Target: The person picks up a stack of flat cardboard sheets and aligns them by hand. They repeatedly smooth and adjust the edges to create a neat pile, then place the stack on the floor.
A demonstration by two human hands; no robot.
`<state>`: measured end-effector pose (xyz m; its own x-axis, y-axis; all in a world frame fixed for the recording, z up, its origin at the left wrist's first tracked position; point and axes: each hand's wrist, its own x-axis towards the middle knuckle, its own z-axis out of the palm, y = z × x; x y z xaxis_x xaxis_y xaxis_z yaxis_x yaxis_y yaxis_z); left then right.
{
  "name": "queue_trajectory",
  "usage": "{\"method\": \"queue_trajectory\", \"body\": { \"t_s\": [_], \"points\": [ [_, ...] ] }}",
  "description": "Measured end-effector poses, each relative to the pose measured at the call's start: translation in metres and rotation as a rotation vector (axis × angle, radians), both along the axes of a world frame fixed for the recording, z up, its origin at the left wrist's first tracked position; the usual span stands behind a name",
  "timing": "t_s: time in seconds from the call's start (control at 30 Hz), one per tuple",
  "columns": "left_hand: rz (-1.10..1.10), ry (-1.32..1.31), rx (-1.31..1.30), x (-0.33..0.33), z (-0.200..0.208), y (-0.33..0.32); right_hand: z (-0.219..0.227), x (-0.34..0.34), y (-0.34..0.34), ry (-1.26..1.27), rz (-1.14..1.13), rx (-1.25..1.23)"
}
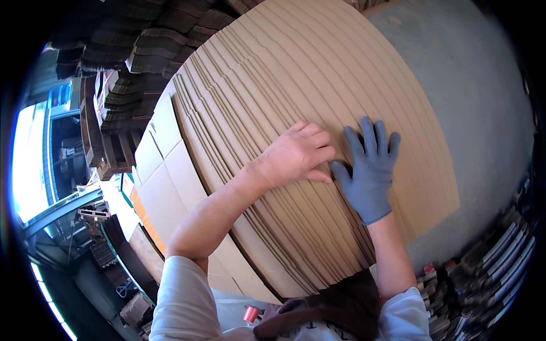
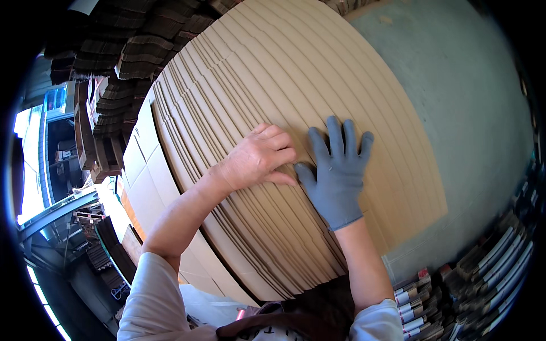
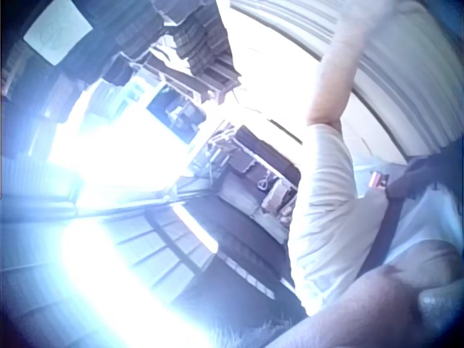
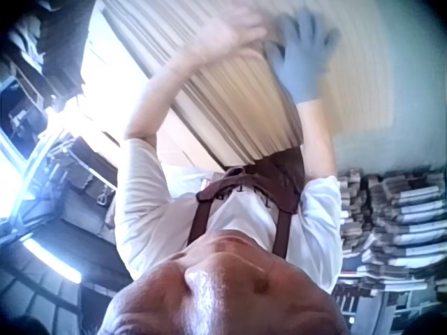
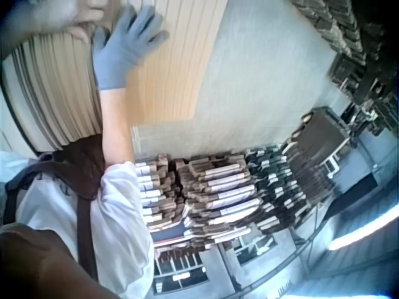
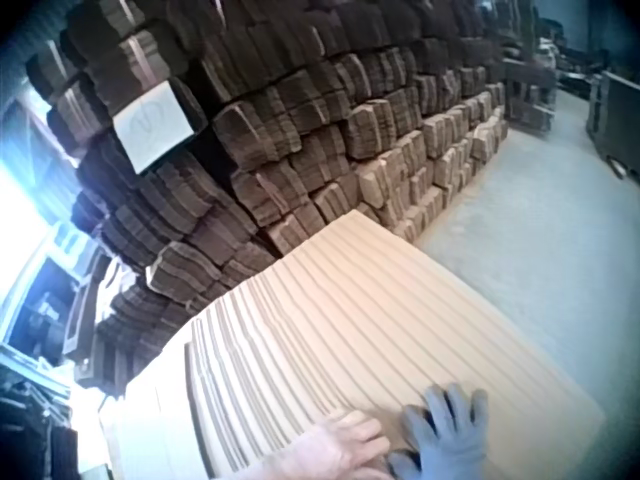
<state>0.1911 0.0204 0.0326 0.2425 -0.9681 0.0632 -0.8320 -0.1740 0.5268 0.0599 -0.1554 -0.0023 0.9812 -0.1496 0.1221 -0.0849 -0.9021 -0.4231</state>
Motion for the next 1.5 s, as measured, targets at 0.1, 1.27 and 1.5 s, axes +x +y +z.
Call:
{"method": "queue_trajectory", "body": {
  "t_s": [0.1,1.27,1.5],
  "points": [
    [0.011,0.0,-0.015,0.0,-0.002,0.0,0.0,0.0,-0.001,0.009,-0.001,-0.011],
    [0.006,0.027,0.039,-0.004,-0.006,0.009,-0.005,-0.002,-0.007,0.01,0.009,-0.029],
    [0.007,0.042,0.033,-0.004,-0.006,0.012,-0.006,-0.002,-0.006,-0.003,0.014,-0.022]
  ]
}}
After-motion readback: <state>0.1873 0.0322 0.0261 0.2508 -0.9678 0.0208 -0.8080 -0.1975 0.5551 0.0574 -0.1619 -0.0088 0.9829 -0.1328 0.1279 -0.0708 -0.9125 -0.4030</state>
